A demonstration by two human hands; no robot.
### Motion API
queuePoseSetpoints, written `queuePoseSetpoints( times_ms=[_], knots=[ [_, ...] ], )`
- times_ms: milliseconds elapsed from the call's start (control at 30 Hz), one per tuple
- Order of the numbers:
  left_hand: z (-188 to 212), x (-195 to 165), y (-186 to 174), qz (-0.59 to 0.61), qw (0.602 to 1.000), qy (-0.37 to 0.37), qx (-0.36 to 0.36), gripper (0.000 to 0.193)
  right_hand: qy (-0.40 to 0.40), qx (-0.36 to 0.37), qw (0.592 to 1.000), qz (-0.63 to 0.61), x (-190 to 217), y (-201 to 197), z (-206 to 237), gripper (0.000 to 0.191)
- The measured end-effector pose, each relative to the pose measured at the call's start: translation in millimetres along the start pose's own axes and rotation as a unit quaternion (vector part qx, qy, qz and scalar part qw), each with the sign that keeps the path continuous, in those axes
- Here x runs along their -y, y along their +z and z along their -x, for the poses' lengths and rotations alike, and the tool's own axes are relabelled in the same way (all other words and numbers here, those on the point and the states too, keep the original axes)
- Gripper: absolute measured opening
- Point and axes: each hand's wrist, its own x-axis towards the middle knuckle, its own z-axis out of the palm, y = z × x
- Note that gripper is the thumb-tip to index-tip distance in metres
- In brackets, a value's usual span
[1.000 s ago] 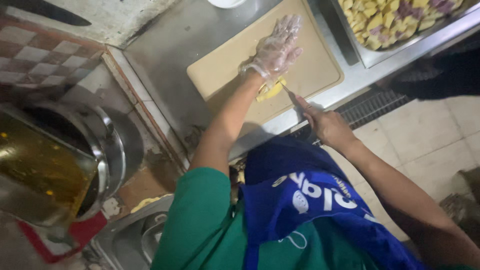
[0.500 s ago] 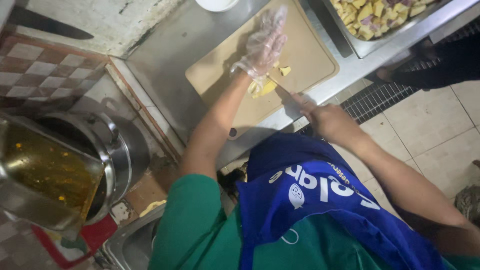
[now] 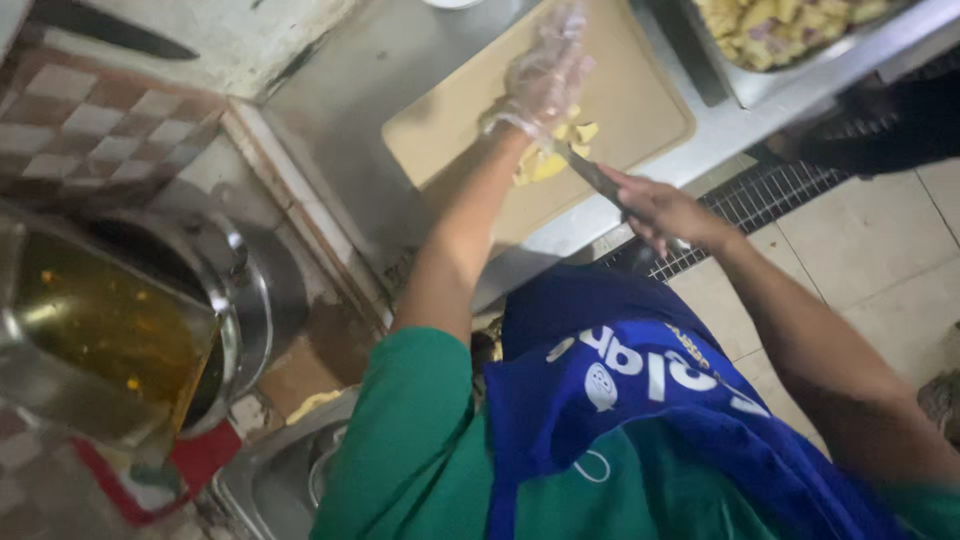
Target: The person cuts yellow vegetable pieces into smaller chunks on a cutting board using a knife and transfers them into a metal tray. The person wears disposable gloves and works in a commercial kitchen environment.
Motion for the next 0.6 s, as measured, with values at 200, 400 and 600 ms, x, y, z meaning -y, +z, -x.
queuePoseSetpoints(
  times_ms=[200, 400, 600],
  knots=[
    [6, 9, -23, 0.120, 0.991, 0.063, -0.018, 0.053, -0.151, -0.099, 0.974, 0.137, 24, 11, 38, 0.059],
    [24, 17, -25, 0.008, 0.997, 0.019, 0.068, 0.059, -0.247, -0.179, 0.919, 0.249, 22, 39, 34, 0.062],
    [19, 20, -8, -0.114, 0.990, 0.063, 0.053, 0.060, -0.213, -0.154, 0.943, 0.204, 16, 36, 2, 0.059]
  ],
)
